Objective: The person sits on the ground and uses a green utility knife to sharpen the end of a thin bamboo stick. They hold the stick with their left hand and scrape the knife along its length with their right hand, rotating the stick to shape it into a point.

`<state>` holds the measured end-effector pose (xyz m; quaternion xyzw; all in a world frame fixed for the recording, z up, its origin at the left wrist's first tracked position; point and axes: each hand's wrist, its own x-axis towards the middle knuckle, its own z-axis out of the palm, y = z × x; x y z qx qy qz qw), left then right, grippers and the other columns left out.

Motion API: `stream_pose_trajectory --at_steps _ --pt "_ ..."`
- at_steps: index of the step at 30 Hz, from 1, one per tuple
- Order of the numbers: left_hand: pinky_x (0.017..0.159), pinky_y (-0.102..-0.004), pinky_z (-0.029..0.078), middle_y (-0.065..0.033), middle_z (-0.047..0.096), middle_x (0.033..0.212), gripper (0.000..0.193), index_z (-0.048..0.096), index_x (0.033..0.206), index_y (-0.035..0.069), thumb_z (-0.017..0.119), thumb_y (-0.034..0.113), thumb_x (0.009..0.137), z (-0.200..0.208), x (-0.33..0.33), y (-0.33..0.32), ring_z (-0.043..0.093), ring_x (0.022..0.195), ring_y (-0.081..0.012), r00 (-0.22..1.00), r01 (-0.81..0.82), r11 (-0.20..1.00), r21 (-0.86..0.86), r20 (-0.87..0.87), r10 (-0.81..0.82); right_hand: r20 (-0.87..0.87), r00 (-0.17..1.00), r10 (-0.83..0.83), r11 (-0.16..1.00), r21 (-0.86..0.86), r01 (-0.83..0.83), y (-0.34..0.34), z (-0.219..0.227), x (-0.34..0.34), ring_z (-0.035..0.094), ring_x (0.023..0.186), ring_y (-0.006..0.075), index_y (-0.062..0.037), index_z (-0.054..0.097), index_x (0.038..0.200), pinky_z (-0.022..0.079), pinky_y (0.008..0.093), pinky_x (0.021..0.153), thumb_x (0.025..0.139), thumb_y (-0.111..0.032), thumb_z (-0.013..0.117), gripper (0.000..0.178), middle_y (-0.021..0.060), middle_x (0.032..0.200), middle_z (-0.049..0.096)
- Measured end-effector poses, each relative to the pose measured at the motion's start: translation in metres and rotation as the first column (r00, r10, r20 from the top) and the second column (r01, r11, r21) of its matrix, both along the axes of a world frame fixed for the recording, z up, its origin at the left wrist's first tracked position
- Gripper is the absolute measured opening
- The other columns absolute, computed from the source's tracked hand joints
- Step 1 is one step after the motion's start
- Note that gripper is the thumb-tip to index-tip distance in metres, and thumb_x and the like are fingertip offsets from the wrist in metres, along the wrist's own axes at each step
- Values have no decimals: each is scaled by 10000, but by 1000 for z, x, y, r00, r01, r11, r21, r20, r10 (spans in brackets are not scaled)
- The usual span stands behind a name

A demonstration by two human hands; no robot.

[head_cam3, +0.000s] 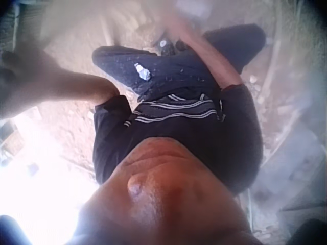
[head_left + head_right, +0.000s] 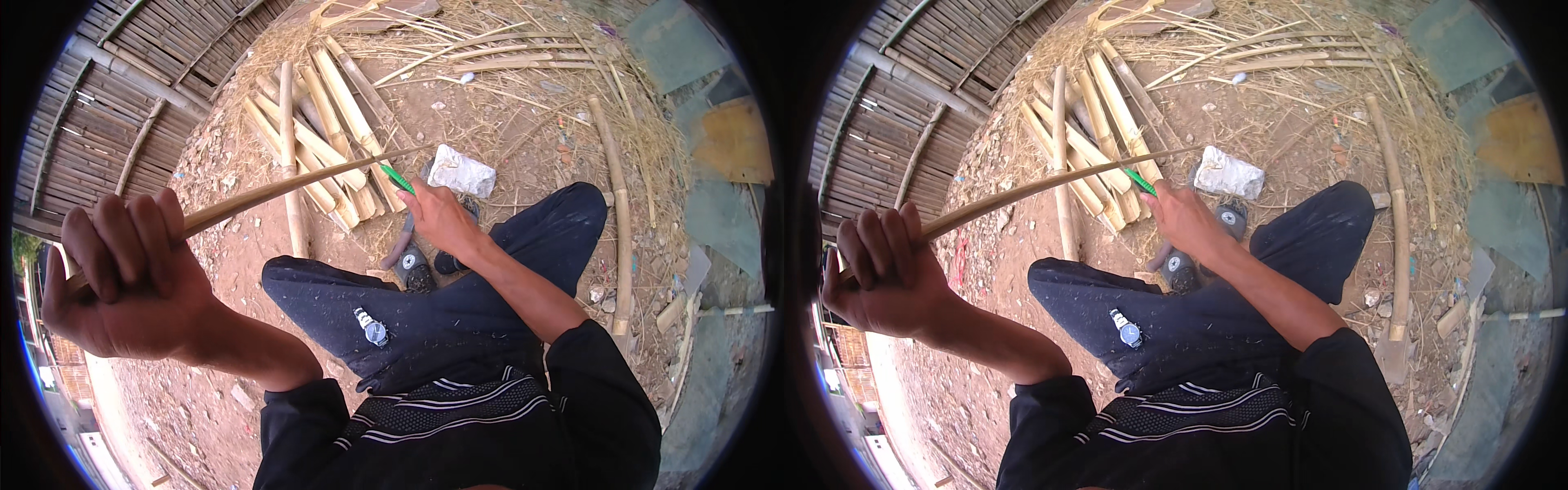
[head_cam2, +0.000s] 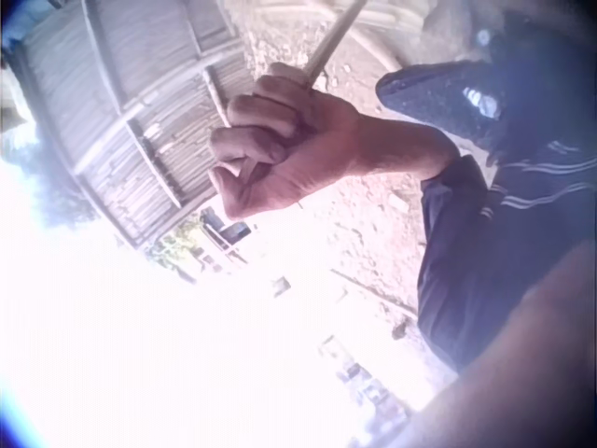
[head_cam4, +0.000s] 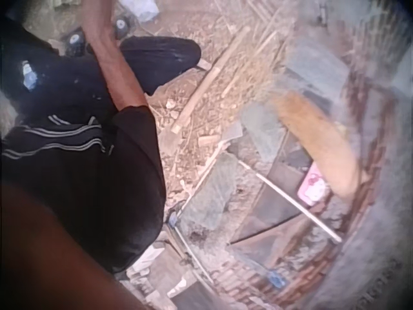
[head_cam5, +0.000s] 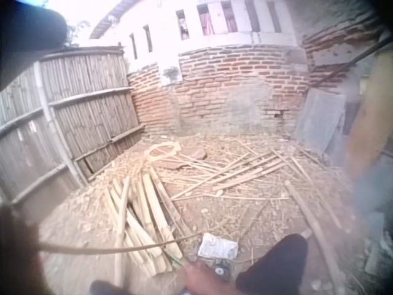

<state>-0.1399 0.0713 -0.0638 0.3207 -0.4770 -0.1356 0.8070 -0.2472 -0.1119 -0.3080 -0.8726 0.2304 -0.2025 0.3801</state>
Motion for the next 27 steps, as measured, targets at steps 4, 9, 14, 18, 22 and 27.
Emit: stream_pose_trajectory --at_steps 4,9,14,18,22,27 --pt "440 -262 183 31 176 437 340 254 522 176 381 307 808 1 -7 0 141 358 -93 997 68 997 38 25 -69 -112 990 -81 990 -126 66 -14 -12 1 592 543 408 85 512 893 456 480 493 926 -240 468 330 242 545 545" --pt "457 -267 203 31 172 445 330 252 522 173 364 286 812 2 2 2 142 379 -100 988 147 988 37 37 -149 -16 999 52 994 -90 -53 3 16 5 581 502 419 103 510 907 450 471 440 934 -262 454 370 251 514 531" --pt "464 -265 208 28 171 467 315 238 531 176 351 259 813 7 -2 -2 135 404 -104 997 33 997 63 61 -37 -119 988 -94 980 -187 70 -32 -28 12 603 579 387 43 515 1028 459 484 498 933 -285 451 347 242 605 566" --pt "412 -259 207 22 193 441 323 254 514 167 313 270 815 3 4 -11 150 370 -97 989 -144 989 -22 30 145 29 969 244 608 774 -176 -33 -27 4 446 453 113 -37 461 906 350 273 361 943 -397 426 364 57 552 470" --pt "449 -278 231 -3 194 454 318 255 520 160 310 297 802 15 25 -19 178 388 -112 980 -178 984 0 94 178 341 895 -288 444 875 -191 -42 -48 4 408 419 81 -56 436 866 345 254 351 949 -394 402 351 38 571 454" --pt "550 -283 319 -5 200 481 390 250 544 150 451 371 795 27 53 -42 218 413 -114 945 -308 951 -30 109 310 -592 782 -196 833 319 451 -126 -201 5 644 717 208 33 621 841 495 380 680 864 -418 510 466 154 699 638"
